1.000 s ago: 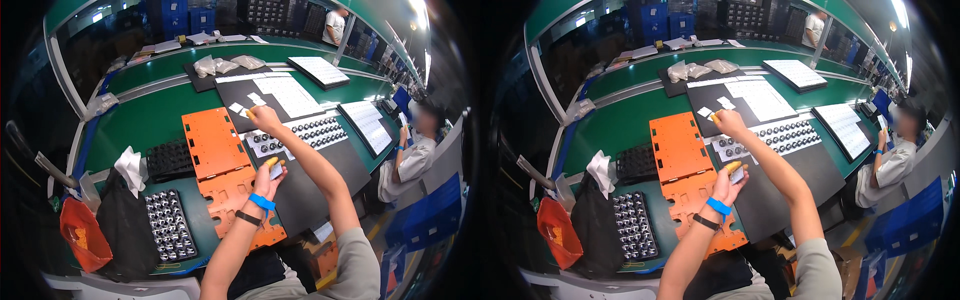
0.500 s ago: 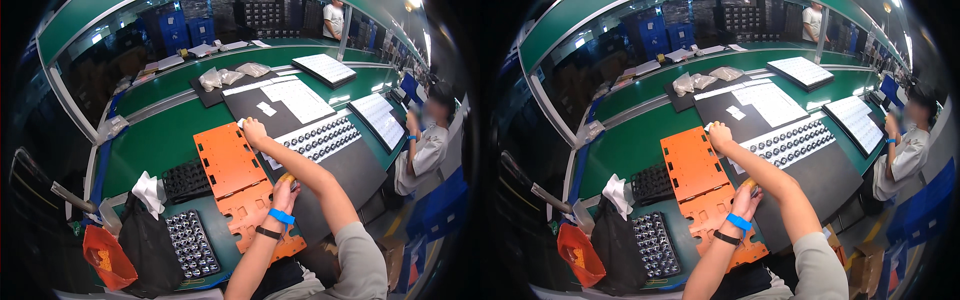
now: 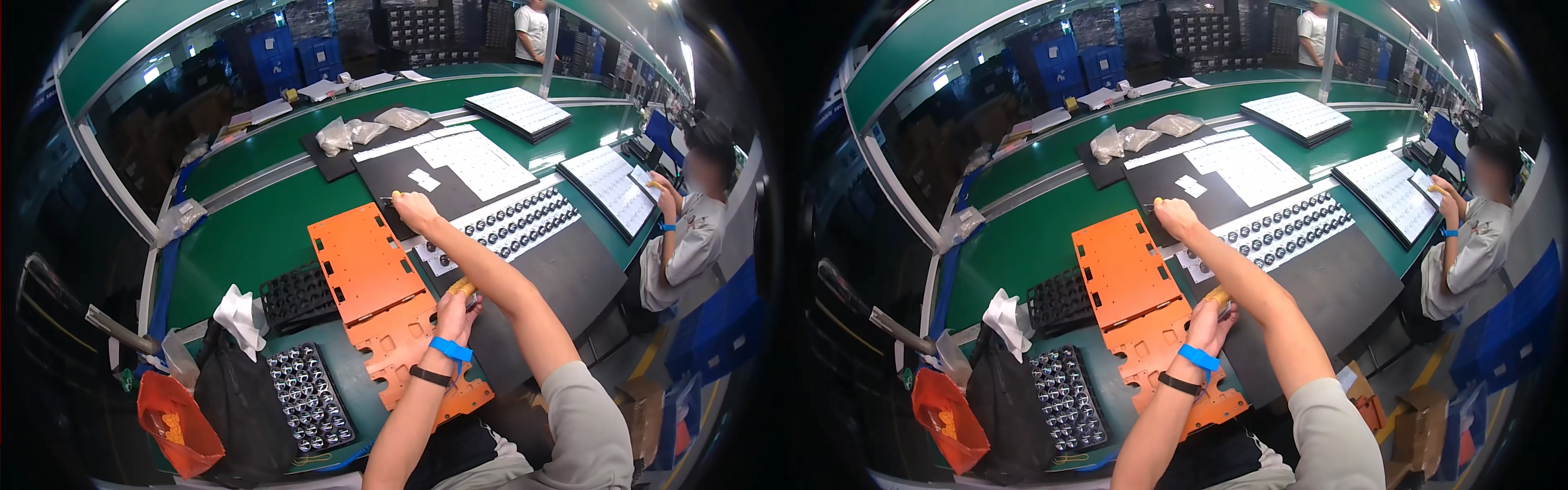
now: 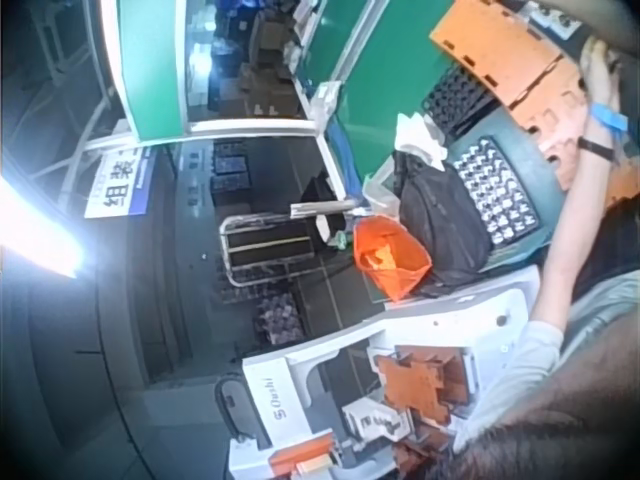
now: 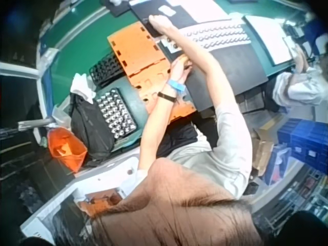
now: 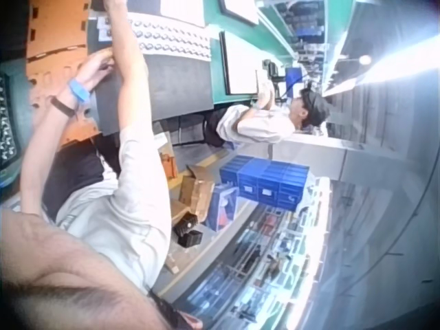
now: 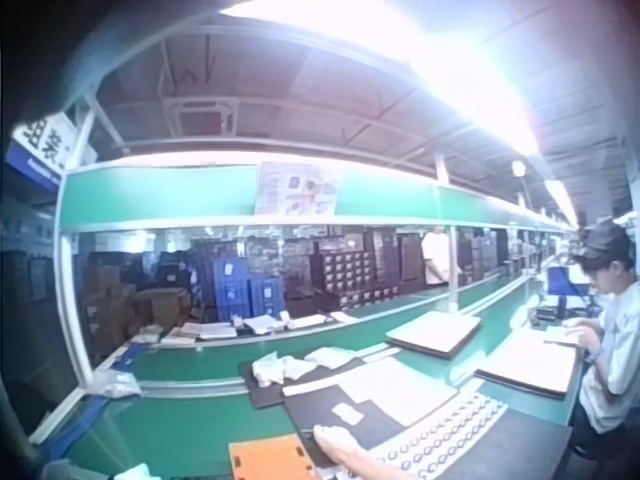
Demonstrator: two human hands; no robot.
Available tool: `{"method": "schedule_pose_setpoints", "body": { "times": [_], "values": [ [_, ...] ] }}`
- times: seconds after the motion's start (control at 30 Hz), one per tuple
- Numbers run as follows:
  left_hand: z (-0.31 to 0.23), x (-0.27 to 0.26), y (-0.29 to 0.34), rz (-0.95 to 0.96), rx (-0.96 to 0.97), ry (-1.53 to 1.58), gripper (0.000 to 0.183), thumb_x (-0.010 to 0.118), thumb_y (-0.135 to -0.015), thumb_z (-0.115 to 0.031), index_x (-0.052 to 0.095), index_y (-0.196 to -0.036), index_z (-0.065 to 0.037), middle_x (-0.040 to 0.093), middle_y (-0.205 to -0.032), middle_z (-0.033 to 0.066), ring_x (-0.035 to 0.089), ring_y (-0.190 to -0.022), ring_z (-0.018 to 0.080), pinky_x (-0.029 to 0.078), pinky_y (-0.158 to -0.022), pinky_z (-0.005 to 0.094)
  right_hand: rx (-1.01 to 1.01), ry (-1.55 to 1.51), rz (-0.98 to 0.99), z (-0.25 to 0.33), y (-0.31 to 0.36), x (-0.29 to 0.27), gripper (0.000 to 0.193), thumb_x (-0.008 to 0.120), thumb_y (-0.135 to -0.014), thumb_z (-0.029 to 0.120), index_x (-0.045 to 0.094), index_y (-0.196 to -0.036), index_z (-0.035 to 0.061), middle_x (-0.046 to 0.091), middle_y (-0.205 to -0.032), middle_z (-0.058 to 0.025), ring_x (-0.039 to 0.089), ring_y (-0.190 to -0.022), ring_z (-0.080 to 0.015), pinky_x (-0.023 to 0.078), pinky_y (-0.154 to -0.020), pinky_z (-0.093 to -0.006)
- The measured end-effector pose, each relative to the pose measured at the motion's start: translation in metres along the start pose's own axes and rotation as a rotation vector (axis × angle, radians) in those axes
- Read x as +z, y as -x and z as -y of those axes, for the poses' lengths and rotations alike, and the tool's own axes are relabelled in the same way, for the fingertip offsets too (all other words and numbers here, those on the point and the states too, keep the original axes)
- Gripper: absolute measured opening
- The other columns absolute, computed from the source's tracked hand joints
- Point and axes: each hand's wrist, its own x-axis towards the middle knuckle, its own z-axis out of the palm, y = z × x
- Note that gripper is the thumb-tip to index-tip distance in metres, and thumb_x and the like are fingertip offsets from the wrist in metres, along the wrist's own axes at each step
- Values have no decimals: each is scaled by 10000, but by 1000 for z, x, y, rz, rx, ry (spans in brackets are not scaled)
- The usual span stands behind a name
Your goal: The person assembles small cylindrical components into an orange plastic tray by hand. They pick up each component, place it into a designated slot, and then move the tray to a machine for processing. The person repeats this process for multiple components throughout the clip.
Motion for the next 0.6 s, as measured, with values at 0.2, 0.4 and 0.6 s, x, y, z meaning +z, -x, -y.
{"method": "schedule_pose_setpoints", "body": {
  "times": [0.2,0.4,0.6],
  "values": [
    [-5,-7,-5,81,-85,205,166,496,-997,-99,599,-1107,-31,574,-960,49,462,-630,99,433,-580,250,79,-90,26,-21,7,-29,162,623,-793,10,543,-931,-18,685,-808,-194,702,-771,-360,569,-674,-447],
    [-25,-2,3,293,-145,348,205,509,-948,-228,584,-879,-50,543,-735,42,380,-519,123,373,-546,272,32,-189,-78,-34,37,-78,131,609,-795,24,546,-909,4,673,-770,-199,679,-738,-383,539,-658,-476],
    [-25,-6,-5,152,-119,303,354,461,-949,-331,611,-1061,-30,628,-1027,153,521,-737,231,484,-743,364,-72,-206,-149,-13,92,-138,158,611,-805,44,573,-952,0,667,-755,-199,665,-729,-402,524,-643,-490]
  ]
}}
